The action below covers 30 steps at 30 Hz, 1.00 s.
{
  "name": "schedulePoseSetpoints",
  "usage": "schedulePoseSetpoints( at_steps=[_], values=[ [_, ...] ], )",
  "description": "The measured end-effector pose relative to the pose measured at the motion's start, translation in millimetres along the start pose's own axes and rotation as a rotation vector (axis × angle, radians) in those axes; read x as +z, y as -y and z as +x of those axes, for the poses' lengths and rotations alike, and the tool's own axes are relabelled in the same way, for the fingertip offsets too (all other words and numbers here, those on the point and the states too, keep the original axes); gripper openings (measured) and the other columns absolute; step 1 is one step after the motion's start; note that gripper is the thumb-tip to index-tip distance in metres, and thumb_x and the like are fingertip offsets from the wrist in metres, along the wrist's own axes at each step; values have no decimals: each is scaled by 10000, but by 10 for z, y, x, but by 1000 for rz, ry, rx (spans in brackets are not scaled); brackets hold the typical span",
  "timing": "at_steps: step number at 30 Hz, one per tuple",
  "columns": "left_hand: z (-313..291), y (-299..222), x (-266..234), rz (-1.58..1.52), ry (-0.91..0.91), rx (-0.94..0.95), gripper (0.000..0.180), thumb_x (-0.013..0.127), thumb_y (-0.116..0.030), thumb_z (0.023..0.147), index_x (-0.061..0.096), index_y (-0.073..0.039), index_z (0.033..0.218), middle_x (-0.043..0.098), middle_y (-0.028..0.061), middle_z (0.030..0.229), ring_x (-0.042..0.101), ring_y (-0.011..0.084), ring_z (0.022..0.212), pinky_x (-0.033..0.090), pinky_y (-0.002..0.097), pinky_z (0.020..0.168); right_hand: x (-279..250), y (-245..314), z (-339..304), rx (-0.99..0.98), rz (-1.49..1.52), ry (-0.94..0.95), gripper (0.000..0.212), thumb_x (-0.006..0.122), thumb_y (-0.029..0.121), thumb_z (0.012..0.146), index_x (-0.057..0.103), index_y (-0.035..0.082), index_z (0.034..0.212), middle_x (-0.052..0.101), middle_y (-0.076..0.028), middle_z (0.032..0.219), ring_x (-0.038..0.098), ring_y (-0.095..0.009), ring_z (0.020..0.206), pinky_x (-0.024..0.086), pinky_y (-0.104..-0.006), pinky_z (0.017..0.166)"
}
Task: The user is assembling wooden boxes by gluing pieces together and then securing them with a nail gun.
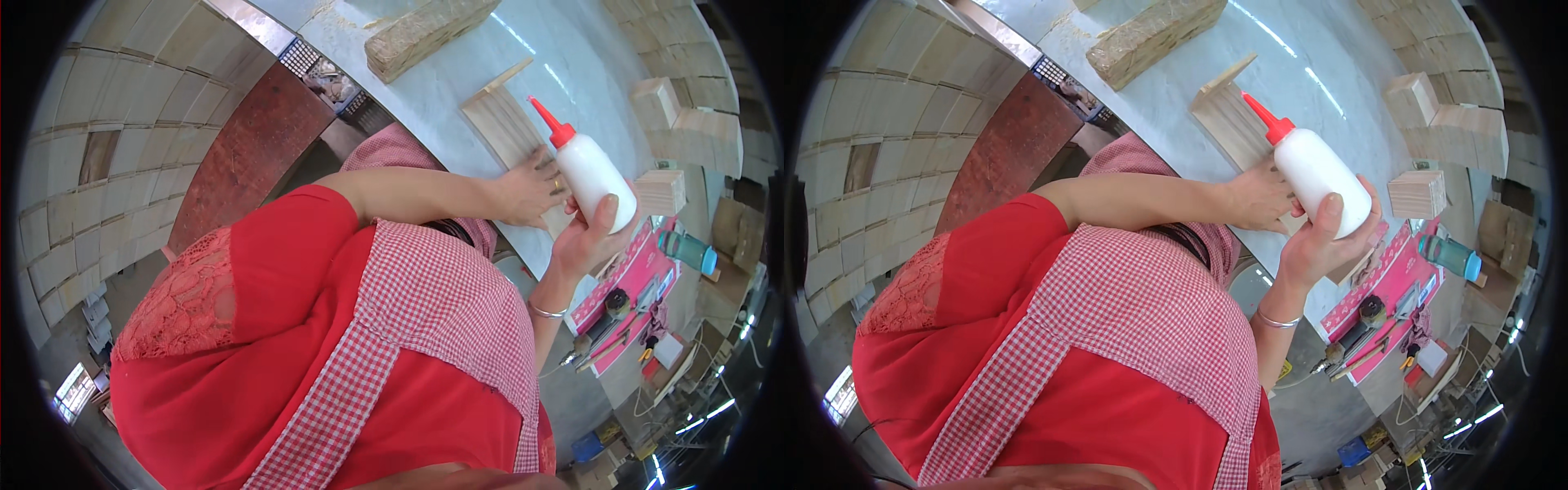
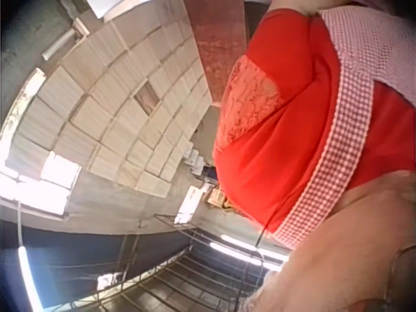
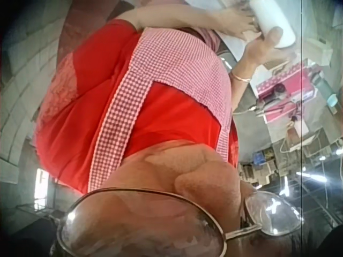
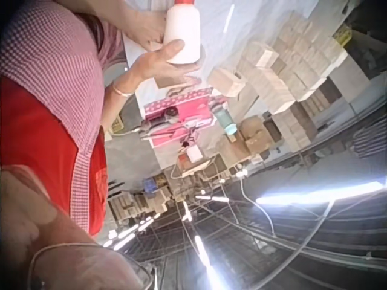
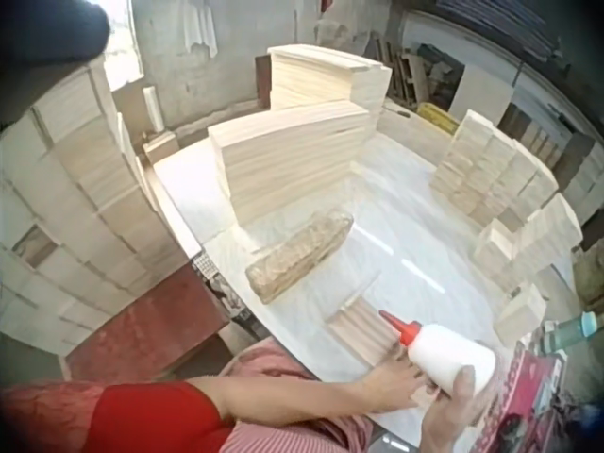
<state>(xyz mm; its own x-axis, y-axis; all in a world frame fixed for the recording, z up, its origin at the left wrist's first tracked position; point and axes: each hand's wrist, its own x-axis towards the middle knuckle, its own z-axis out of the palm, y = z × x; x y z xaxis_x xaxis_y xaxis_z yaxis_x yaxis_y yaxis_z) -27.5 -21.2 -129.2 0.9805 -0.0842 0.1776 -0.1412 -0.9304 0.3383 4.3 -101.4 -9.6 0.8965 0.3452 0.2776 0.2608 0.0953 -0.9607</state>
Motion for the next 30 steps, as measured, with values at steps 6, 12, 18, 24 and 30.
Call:
schedulePoseSetpoints(
  at_steps=[6, 12, 18, 24, 30],
  values=[
    [-308, 256, -156, -20, -203, -24, 813, 685, -594, 864, 497, -64, 1451, 504, 193, 1479, 365, 367, 1471, 256, 559, 1214, 145, -80, -2, -14, -86, 107, 627, 809, 273, 876, 489, -12, 1333, 569, -140, 1195, 636, -221, 985, 569, -306, 713],
    [-299, 292, -108, -172, -148, -21, 789, 686, -514, 882, 479, 11, 1434, 515, 225, 1458, 457, 397, 1399, 311, 547, 1184, 207, -133, -3, -45, -120, 153, 634, 842, 214, 840, 492, 2, 1325, 565, -142, 1247, 581, -238, 1148, 490, -383, 1015],
    [-318, 289, -135, -138, -194, -6, 815, 660, -536, 898, 442, -3, 1476, 491, 231, 1485, 419, 397, 1431, 288, 573, 1192, 229, -110, 24, -65, -152, 144, 604, 833, 190, 847, 496, -1, 1311, 564, -141, 1247, 582, -239, 1151, 497, -385, 1008],
    [-320, 263, -174, -31, -136, -30, 731, 575, -591, 946, 495, -111, 1491, 409, 164, 1590, 278, 364, 1520, 138, 673, 1221, 274, -176, 167, -202, -247, 97, 547, 826, 219, 879, 534, 27, 1299, 631, -127, 1130, 663, -184, 873, 562, -266, 622],
    [-315, 266, -145, -6, -130, -24, 749, 591, -586, 936, 506, -92, 1492, 412, 184, 1581, 274, 374, 1521, 171, 663, 1210, 321, -214, 311, -207, -253, 34, 509, 820, 207, 894, 538, 29, 1279, 638, -131, 1121, 666, -181, 863, 566, -273, 618]
  ],
)
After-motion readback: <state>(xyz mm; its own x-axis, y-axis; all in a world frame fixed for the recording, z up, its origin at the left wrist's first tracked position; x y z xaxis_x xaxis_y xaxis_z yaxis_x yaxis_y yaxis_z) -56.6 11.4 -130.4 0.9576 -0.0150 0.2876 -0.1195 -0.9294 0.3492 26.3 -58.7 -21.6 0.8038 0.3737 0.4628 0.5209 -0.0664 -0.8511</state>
